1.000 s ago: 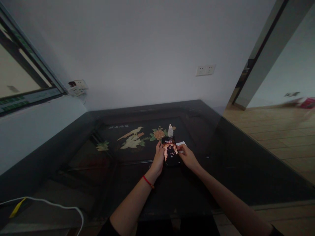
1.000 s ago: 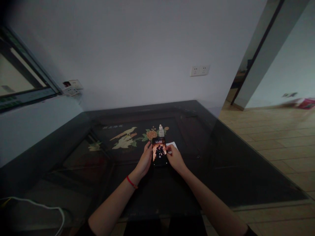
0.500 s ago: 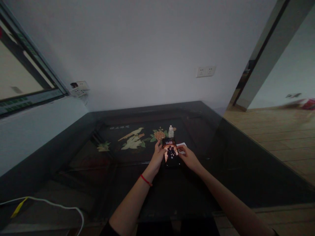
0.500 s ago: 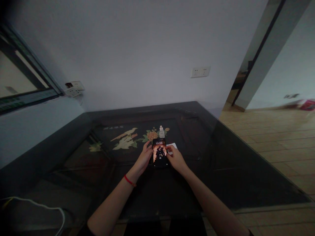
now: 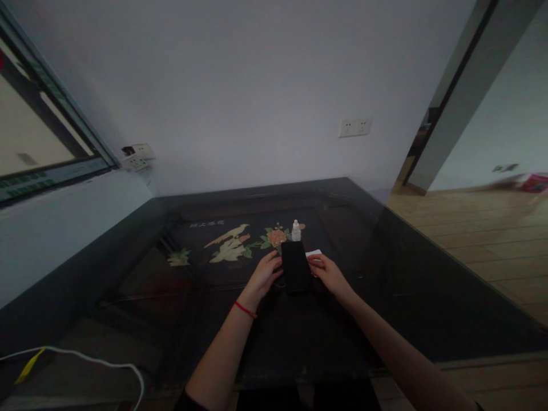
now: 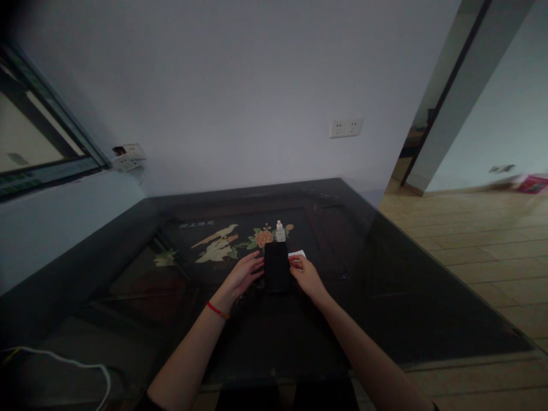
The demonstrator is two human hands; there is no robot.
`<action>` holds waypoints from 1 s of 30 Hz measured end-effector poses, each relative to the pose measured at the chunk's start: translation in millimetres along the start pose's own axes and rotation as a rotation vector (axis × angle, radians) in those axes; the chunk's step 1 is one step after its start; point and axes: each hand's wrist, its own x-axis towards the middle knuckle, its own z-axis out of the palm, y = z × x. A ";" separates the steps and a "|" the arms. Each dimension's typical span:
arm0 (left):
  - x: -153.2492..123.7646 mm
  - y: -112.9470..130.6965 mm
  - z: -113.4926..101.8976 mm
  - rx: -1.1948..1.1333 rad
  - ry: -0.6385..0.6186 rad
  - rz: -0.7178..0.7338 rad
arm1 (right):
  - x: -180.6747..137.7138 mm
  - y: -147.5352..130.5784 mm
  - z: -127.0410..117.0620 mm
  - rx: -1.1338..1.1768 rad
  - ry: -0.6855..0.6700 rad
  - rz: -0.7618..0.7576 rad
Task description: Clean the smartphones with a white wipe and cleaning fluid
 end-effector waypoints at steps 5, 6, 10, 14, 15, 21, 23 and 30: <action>3.9 -6.7 5.7 -0.042 -0.055 0.081 | -11.5 -15.8 6.0 0.157 -0.032 0.083; 4.3 -9.4 6.9 -0.045 -0.069 0.099 | -14.1 -18.7 8.0 0.178 -0.036 0.091; -0.1 -14.6 9.9 -0.099 -0.064 0.116 | -22.1 -26.8 13.4 0.182 -0.006 0.031; -8.8 -4.7 11.7 -0.076 -0.099 0.132 | -19.8 -41.5 1.7 0.090 -0.031 -0.040; -10.0 -1.2 11.7 -0.041 -0.100 0.135 | -16.8 -48.4 -3.9 0.050 -0.053 -0.042; -9.1 10.6 4.0 0.391 -0.118 0.368 | 5.4 -95.1 -28.1 -0.257 -0.126 -0.155; -10.7 13.1 0.4 0.624 -0.055 0.493 | 7.5 -98.6 -27.2 -0.305 -0.253 -0.145; -26.9 24.3 -1.7 1.076 0.065 0.598 | -2.5 -86.0 -24.9 -0.338 -0.348 -0.153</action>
